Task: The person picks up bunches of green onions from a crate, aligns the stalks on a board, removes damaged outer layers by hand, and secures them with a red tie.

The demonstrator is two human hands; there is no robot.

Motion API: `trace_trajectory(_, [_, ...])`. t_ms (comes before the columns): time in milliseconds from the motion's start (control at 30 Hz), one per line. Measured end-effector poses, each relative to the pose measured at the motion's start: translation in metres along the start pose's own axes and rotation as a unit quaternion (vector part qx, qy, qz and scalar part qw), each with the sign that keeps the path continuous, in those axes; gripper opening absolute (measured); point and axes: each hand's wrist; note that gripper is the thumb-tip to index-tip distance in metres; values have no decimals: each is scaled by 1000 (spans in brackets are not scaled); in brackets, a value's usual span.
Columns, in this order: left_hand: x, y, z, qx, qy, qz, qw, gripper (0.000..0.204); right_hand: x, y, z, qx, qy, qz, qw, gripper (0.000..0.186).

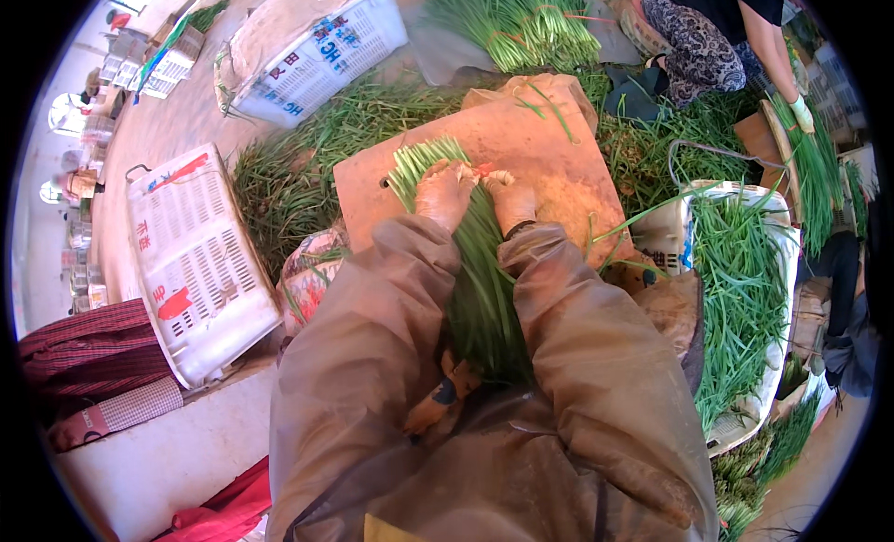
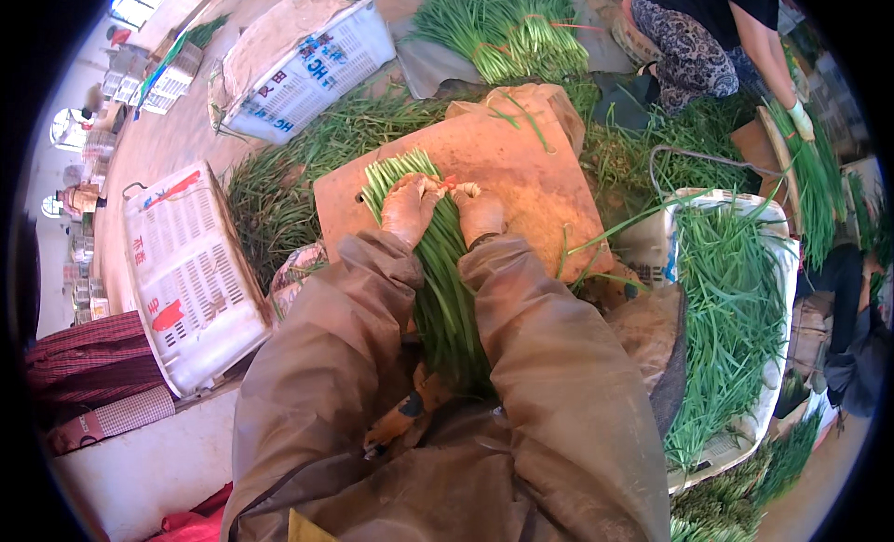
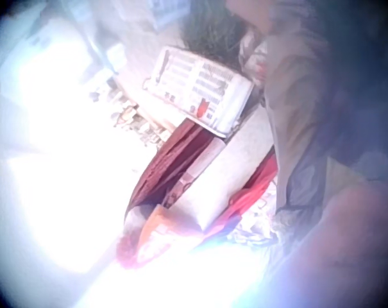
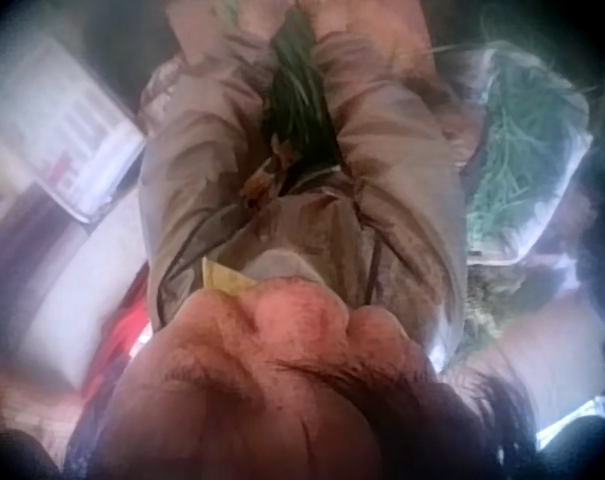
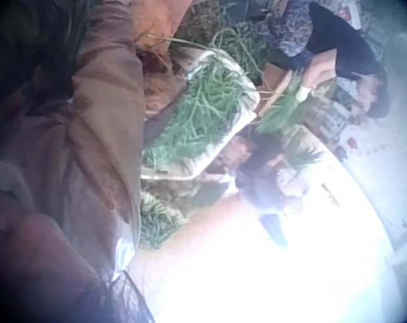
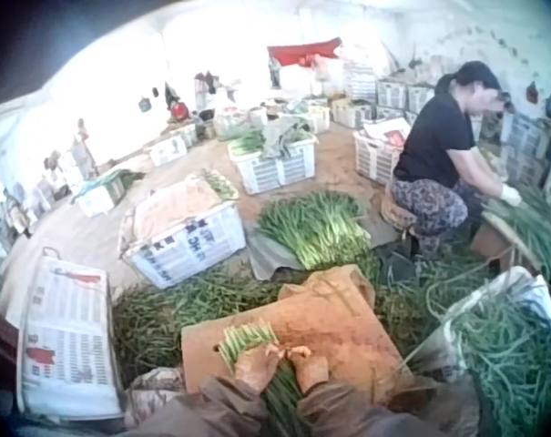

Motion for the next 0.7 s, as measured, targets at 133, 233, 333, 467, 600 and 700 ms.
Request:
trace_trajectory(133, [19,-9,1,29,-10,62,998,17,5,2,1,55,-37,-62,996,19])
trace_trajectory(233, [22,-13,0,26,23,103,994,16,11,6,2,88,-45,-55,994,20])
trace_trajectory(333, [21,-12,0,19,39,113,993,19,19,8,7,106,-44,6,993,19])
trace_trajectory(467, [22,-8,1,33,28,123,992,21,14,8,2,101,-44,32,993,18])
trace_trajectory(600, [24,-4,1,52,14,109,993,18,12,7,-1,57,-85,6,995,17])
trace_trajectory(700, [26,-5,0,77,11,103,992,17,14,6,2,2,-115,150,982,18])
Point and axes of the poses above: each hand's wrist, its own z-axis towards the middle knuckle, its own y-axis out of the palm, x = y × z, and after that the axes turned 12 degrees about z, right-handed
